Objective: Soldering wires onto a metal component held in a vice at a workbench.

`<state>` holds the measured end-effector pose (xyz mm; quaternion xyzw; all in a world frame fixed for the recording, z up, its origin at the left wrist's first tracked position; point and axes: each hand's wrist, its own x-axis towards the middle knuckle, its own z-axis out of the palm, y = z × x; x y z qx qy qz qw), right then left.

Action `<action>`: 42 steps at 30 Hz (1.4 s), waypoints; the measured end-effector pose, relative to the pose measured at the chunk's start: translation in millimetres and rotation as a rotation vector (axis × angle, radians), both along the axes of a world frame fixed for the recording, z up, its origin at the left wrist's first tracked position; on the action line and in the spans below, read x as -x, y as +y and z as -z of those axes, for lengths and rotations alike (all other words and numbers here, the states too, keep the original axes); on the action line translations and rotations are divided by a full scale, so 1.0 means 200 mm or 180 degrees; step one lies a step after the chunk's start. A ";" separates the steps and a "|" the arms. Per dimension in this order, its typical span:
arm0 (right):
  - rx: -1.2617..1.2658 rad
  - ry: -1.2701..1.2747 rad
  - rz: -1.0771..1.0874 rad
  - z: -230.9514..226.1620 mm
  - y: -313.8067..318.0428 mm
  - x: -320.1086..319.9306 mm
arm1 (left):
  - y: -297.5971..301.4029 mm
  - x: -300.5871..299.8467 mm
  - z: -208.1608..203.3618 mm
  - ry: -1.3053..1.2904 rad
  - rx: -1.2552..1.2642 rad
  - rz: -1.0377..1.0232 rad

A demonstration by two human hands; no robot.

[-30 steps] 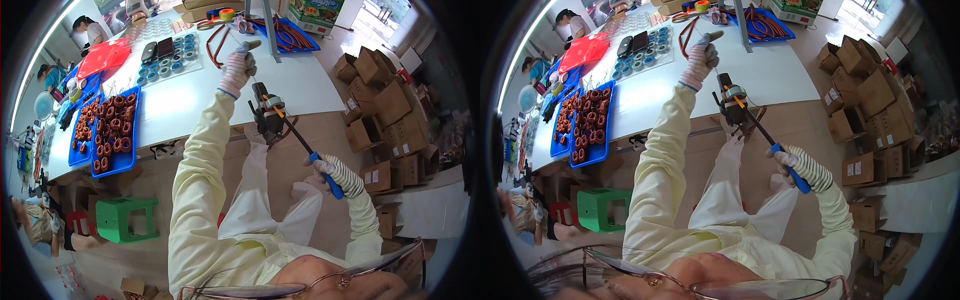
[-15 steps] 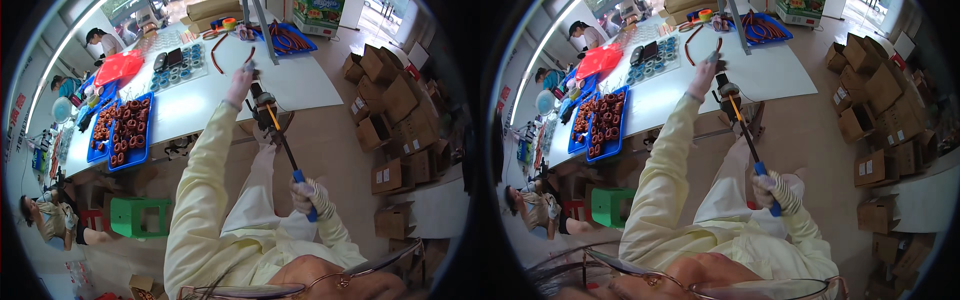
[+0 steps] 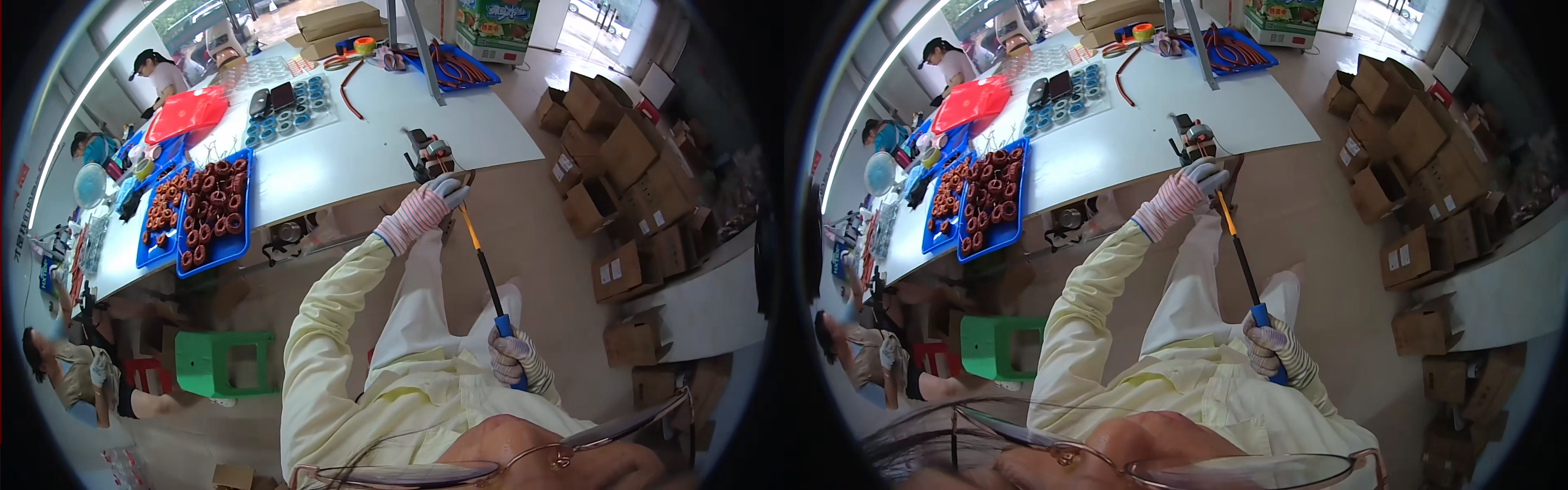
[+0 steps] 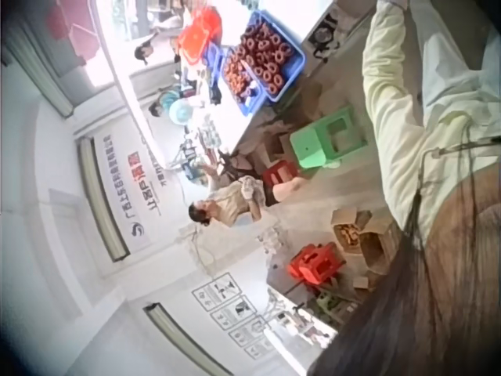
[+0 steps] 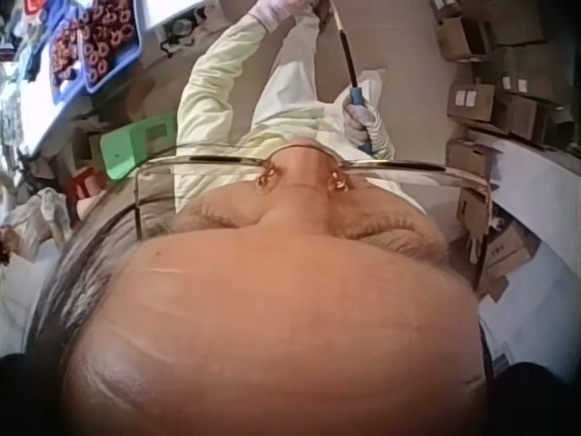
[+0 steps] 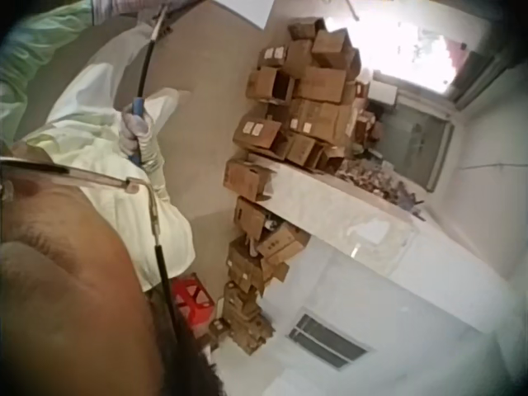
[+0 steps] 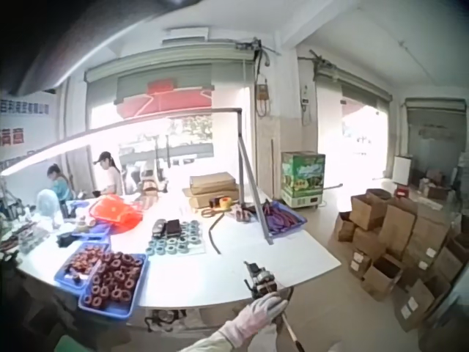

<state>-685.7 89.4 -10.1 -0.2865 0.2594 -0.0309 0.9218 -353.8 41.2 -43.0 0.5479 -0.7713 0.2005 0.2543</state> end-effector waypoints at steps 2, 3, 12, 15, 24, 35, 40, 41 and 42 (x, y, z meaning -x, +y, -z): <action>-0.0121 0.0019 -0.0008 -0.01 0.02 0.01 | 0.01 0.01 0.06 0.0066 0.0091 0.0027; -0.0159 -0.0001 0.0005 -0.01 0.01 0.01 | 0.00 -0.01 0.07 0.0091 0.0097 0.0042; -0.0890 -0.0436 -0.0295 0.09 0.03 0.20 | -0.03 0.01 0.12 0.0214 0.0633 0.0239; -0.0780 -0.0401 -0.0321 0.13 0.07 0.31 | -0.02 0.01 0.11 0.0057 0.0466 -0.0004; 0.3644 0.0570 -0.0315 0.39 0.18 0.56 | 0.05 0.12 0.07 0.0254 0.0466 -0.0122; 0.2872 0.1018 -0.0225 0.01 -0.27 0.00 | 0.07 -0.25 0.00 0.5835 0.2443 0.1009; 0.2414 0.1023 -0.0724 -0.19 -0.57 -0.26 | -0.06 -0.53 -0.09 0.6500 0.0987 0.1354; 0.2389 0.0975 -0.0829 -0.19 -0.62 -0.32 | -0.10 -0.57 -0.10 0.6506 0.0753 0.1433; 0.2450 0.0901 -0.0930 -0.18 -0.67 -0.38 | -0.15 -0.62 -0.09 0.6509 0.0519 0.1512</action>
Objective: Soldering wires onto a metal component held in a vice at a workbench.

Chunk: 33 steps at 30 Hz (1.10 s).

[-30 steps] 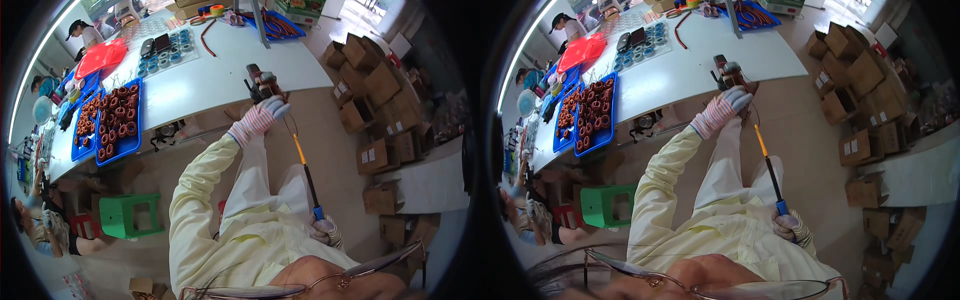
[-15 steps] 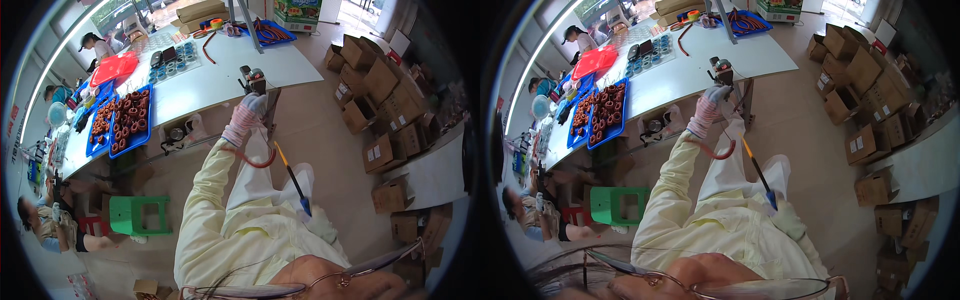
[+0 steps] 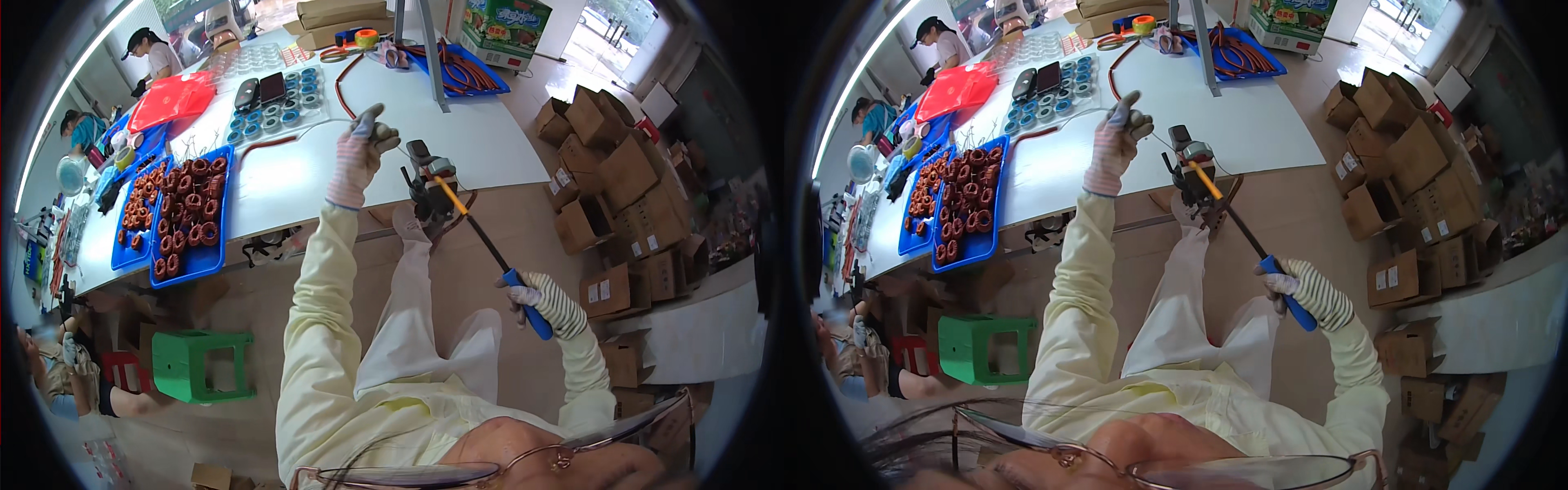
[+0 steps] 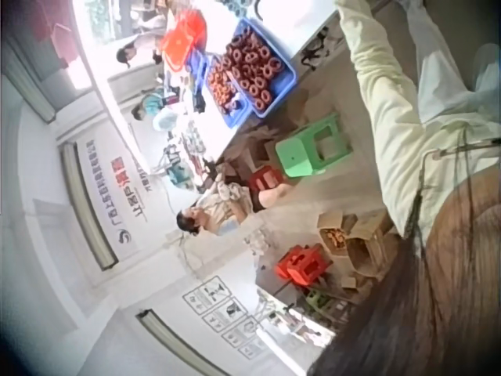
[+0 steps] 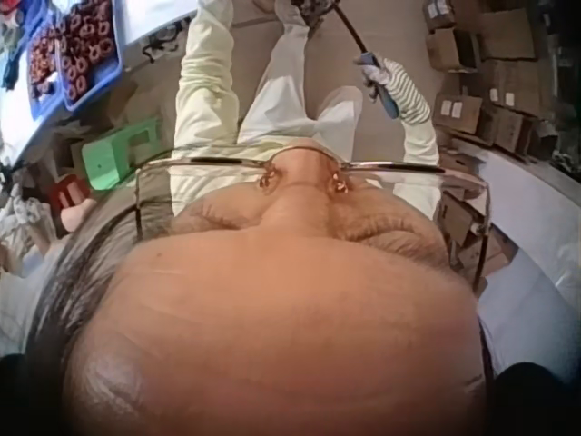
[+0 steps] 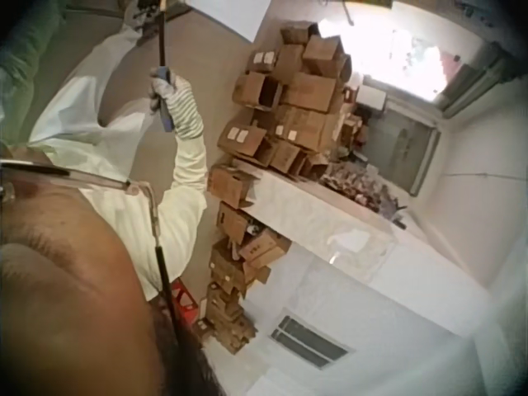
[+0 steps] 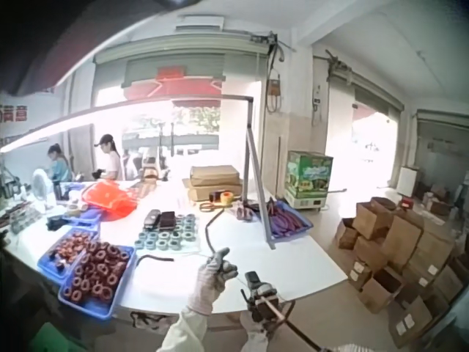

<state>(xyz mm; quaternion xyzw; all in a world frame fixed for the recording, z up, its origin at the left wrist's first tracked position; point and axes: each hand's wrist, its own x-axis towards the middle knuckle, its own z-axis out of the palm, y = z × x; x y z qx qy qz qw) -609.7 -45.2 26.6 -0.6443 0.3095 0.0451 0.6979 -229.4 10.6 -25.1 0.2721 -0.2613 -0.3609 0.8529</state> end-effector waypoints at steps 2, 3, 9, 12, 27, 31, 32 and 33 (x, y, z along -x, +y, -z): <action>0.0070 -0.0070 -0.0245 0.02 -0.07 -0.11 | -0.12 -0.09 0.04 0.0256 -0.0147 0.0494; 0.0052 -0.0014 -0.0280 0.01 -0.10 -0.14 | -0.19 -0.11 0.07 0.0378 -0.0160 0.0774; -0.0122 0.0199 -0.0398 0.02 -0.14 -0.10 | -0.32 -0.14 0.04 0.0223 -0.0789 0.1085; -0.0764 0.0290 0.0240 0.04 -0.10 -0.03 | -0.37 -0.10 0.01 0.0083 -0.0969 0.1211; -0.1630 -0.0041 -0.0252 0.07 -0.14 -0.24 | -0.42 -0.15 0.01 -0.0027 -0.1943 0.1610; -0.1762 -0.0619 0.0502 0.17 0.19 -0.06 | -0.22 0.09 -0.18 -0.2417 -0.3236 -0.0816; -0.1732 -0.0632 0.0569 0.15 0.26 -0.02 | -0.13 0.05 -0.10 -0.3243 -0.3546 -0.1863; -0.1744 -0.0620 0.0734 0.15 0.35 0.06 | -0.08 0.15 -0.08 -0.3720 -0.3010 -0.2714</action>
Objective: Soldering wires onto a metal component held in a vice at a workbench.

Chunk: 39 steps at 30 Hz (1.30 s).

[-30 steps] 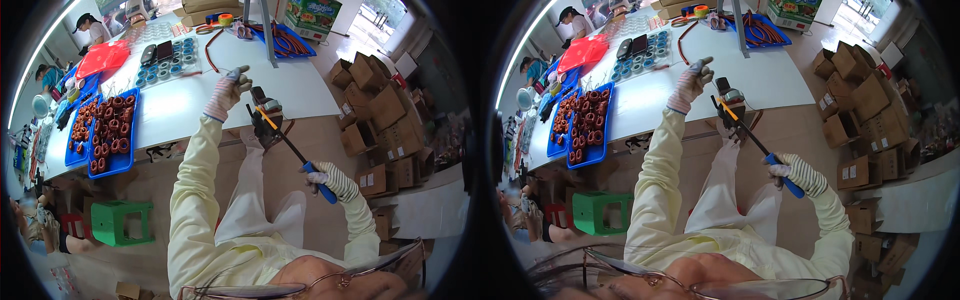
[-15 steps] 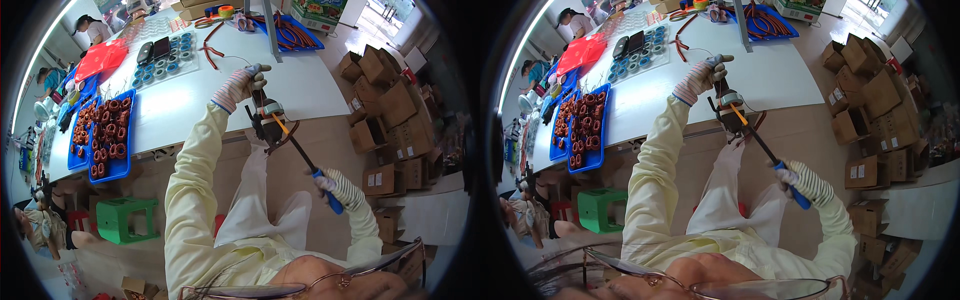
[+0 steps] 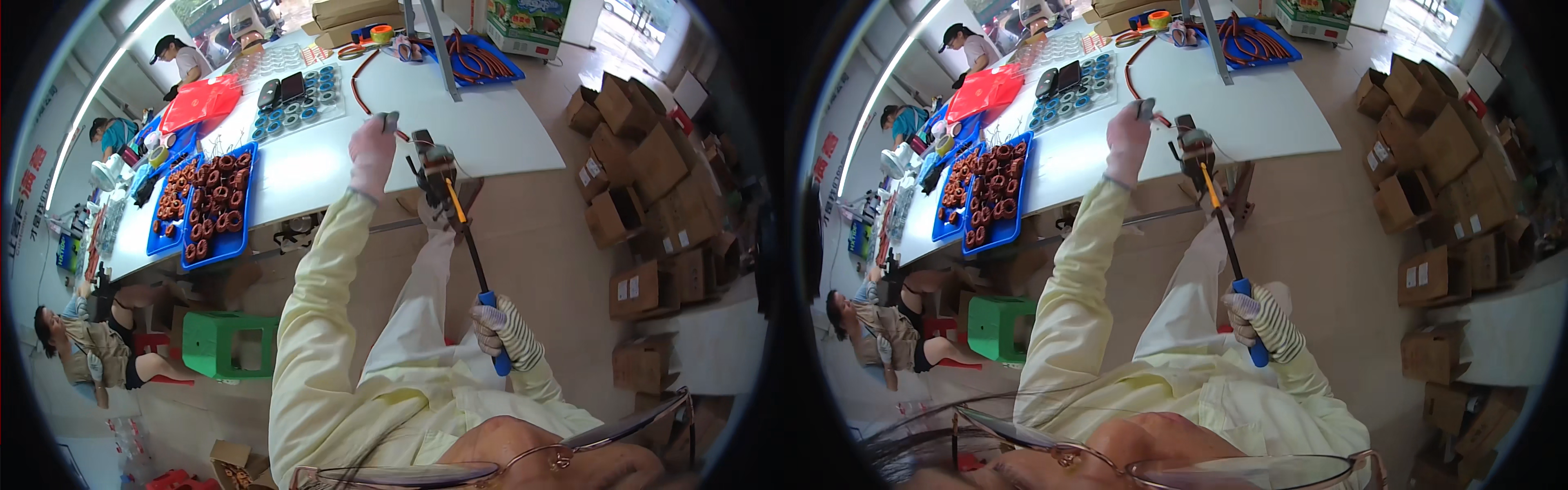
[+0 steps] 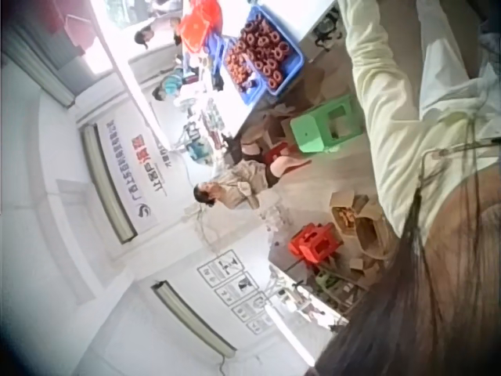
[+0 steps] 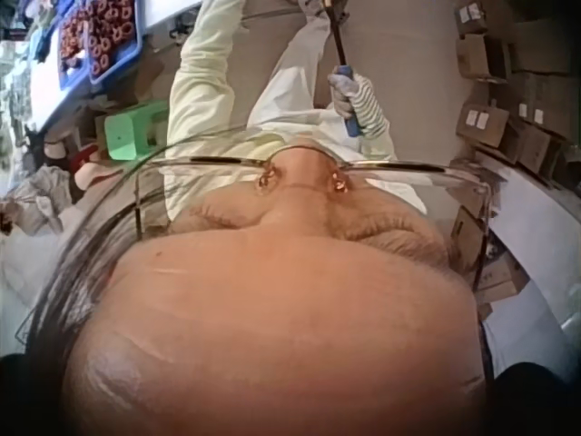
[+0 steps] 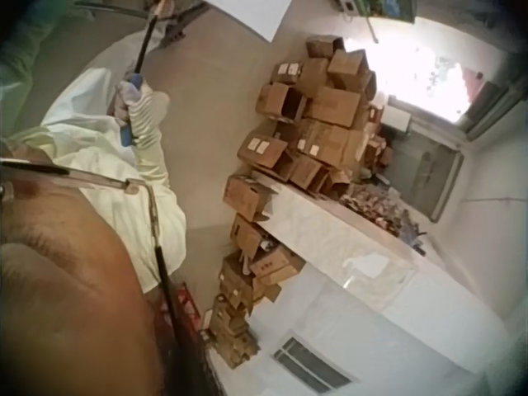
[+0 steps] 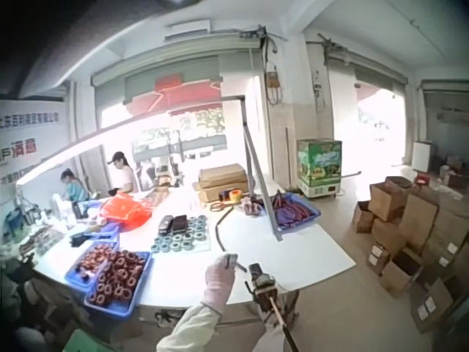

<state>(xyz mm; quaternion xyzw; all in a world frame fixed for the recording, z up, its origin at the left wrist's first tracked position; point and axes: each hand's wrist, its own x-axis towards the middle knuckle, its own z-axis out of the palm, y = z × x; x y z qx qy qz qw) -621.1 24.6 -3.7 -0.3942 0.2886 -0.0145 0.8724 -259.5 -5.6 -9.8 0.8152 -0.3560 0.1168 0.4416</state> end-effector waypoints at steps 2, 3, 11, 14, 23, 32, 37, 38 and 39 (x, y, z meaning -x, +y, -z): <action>0.0501 0.0033 0.0069 0.11 0.14 0.25 | 0.14 0.26 0.09 -0.1379 0.0095 0.0033; 0.0780 0.0063 0.0050 0.15 0.20 0.36 | 0.20 0.32 0.15 -0.1783 -0.0328 0.0349; 0.4687 0.1449 0.0000 0.44 0.35 0.46 | 0.30 0.49 0.18 -0.1425 0.0146 0.2129; 0.4910 0.0674 0.0829 0.47 0.10 0.30 | 0.30 0.39 0.22 0.0361 0.2463 0.2113; 0.2764 0.0992 -0.0996 -0.16 -0.51 -0.29 | -0.05 -0.04 0.08 0.3860 0.2833 0.2874; 0.1600 0.0761 -0.0878 -0.11 -0.48 -0.29 | -0.35 -0.21 0.07 0.4694 0.0486 0.2484; 0.0593 0.0417 0.0089 0.02 -0.04 -0.03 | -0.11 0.02 -0.11 0.0057 -0.0383 0.0235; 0.0521 0.0434 0.0028 0.00 0.02 0.06 | -0.01 0.11 -0.08 -0.0551 0.0241 0.0203; 0.0465 0.0441 -0.0068 -0.02 0.10 0.14 | 0.08 0.17 0.00 -0.1116 -0.0124 0.0384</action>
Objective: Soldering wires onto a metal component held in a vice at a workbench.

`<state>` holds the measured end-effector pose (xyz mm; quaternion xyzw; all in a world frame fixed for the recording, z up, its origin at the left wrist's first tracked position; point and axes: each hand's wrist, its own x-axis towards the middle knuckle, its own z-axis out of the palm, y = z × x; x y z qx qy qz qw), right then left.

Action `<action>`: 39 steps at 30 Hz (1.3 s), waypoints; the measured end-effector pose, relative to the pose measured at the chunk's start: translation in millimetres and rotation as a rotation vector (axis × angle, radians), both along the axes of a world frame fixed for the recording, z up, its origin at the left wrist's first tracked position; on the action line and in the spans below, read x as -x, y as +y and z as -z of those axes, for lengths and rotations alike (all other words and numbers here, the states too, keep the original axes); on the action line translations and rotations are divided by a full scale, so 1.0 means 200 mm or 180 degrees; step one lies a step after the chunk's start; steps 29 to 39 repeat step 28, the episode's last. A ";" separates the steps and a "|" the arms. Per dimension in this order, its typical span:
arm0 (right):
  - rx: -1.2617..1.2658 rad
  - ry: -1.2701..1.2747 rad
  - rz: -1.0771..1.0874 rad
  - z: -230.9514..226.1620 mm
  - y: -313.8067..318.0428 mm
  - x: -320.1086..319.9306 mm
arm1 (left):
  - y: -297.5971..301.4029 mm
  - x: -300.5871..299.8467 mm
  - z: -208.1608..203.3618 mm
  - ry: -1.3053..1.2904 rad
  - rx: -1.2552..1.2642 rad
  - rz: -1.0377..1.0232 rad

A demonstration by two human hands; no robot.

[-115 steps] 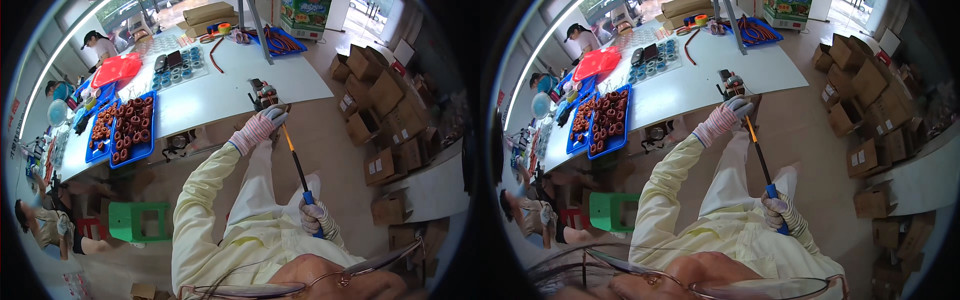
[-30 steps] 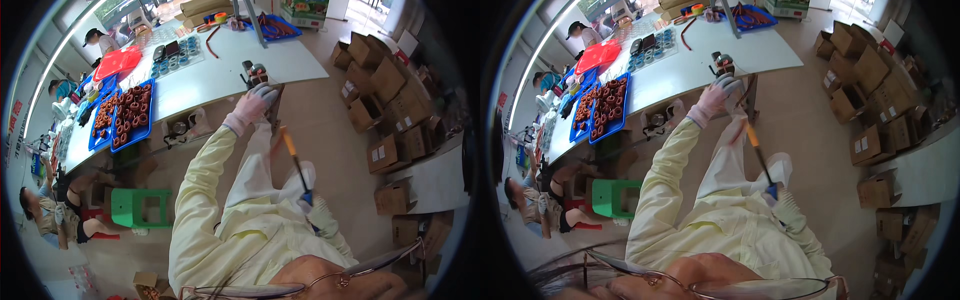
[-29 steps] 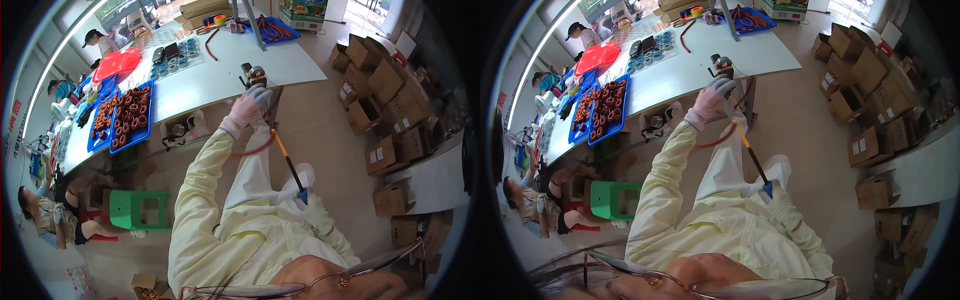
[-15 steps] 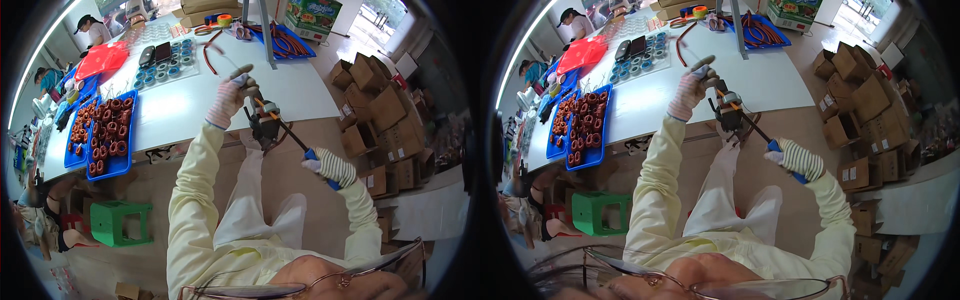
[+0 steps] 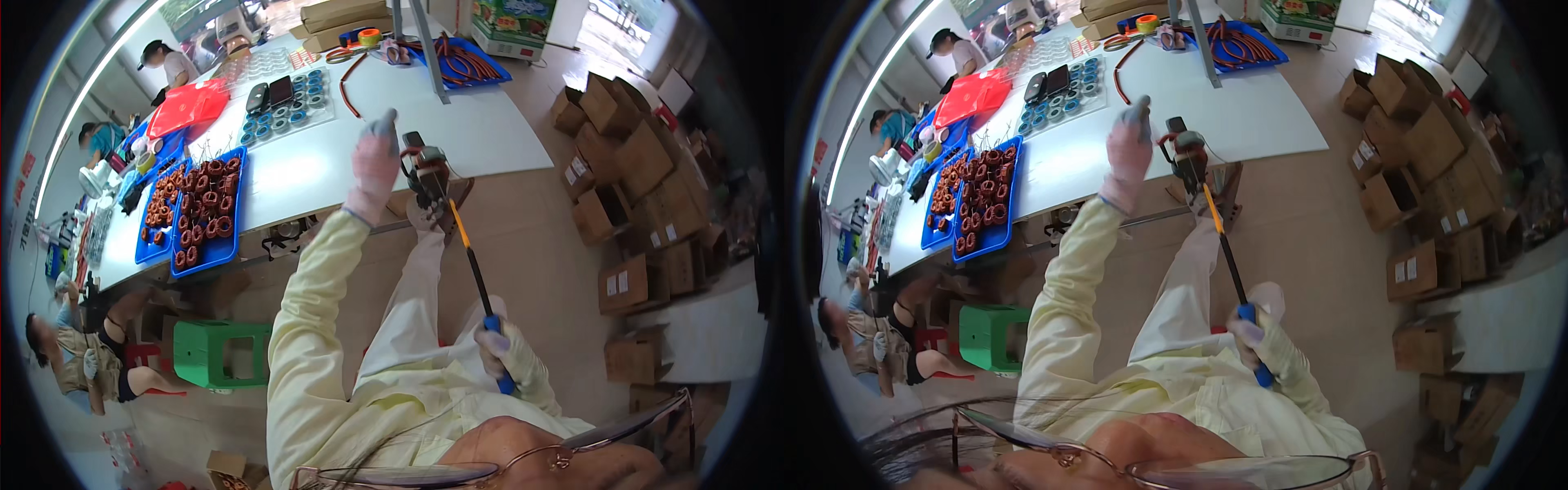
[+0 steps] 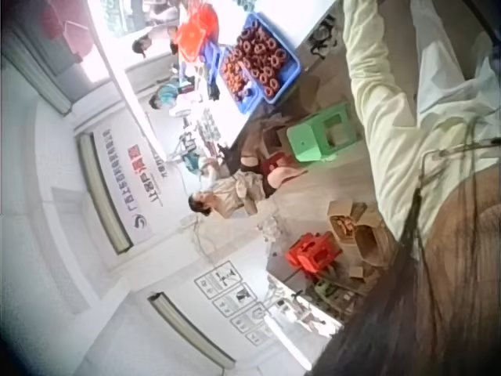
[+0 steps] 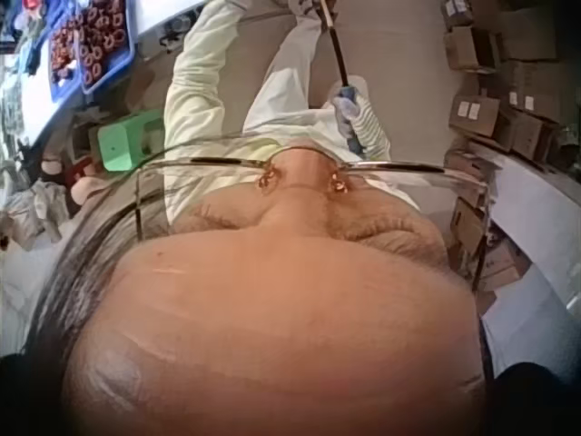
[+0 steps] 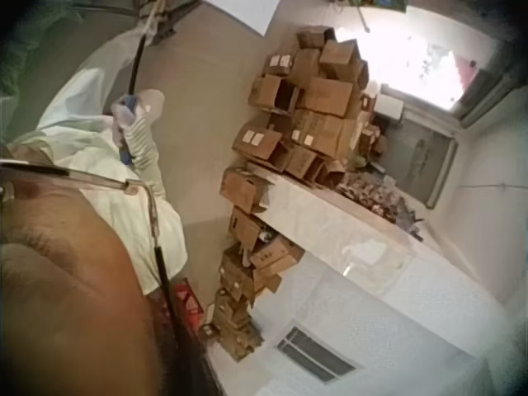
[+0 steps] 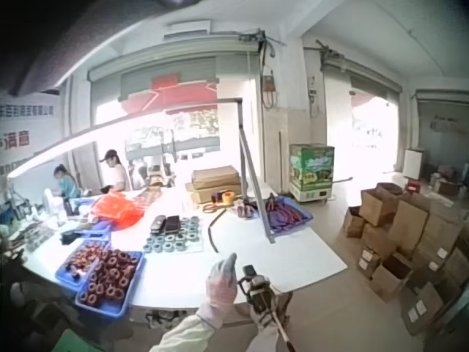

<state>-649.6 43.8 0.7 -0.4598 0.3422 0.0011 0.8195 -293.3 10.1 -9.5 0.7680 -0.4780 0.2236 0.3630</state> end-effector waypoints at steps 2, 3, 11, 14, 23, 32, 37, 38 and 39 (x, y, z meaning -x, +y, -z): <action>0.0057 0.0073 0.0118 0.00 0.14 0.18 | 0.15 0.15 0.15 -0.1089 -0.0670 0.0275; 0.0089 0.0123 0.0177 0.00 0.19 0.24 | 0.17 0.24 0.16 -0.1254 -0.0336 0.0947; 0.4626 0.1137 0.0487 0.43 0.08 0.04 | 0.23 0.31 0.12 0.0455 0.1071 0.1772; 0.4920 0.0890 0.0432 0.44 -0.18 -0.04 | 0.14 0.12 0.14 0.3329 0.2695 0.2586; 0.1838 0.0386 -0.1070 -0.08 -0.66 -0.50 | -0.30 -0.41 0.04 0.5459 0.1459 0.2978; 0.0566 0.0116 -0.1125 -0.11 -0.74 -0.60 | -0.52 -0.54 0.10 0.6525 0.0250 0.3034; 0.0566 0.0116 -0.1125 -0.11 -0.74 -0.60 | -0.52 -0.54 0.10 0.6525 0.0250 0.3034; 0.0566 0.0116 -0.1125 -0.11 -0.74 -0.60 | -0.52 -0.54 0.10 0.6525 0.0250 0.3034; 0.0566 0.0116 -0.1125 -0.11 -0.74 -0.60 | -0.52 -0.54 0.10 0.6525 0.0250 0.3034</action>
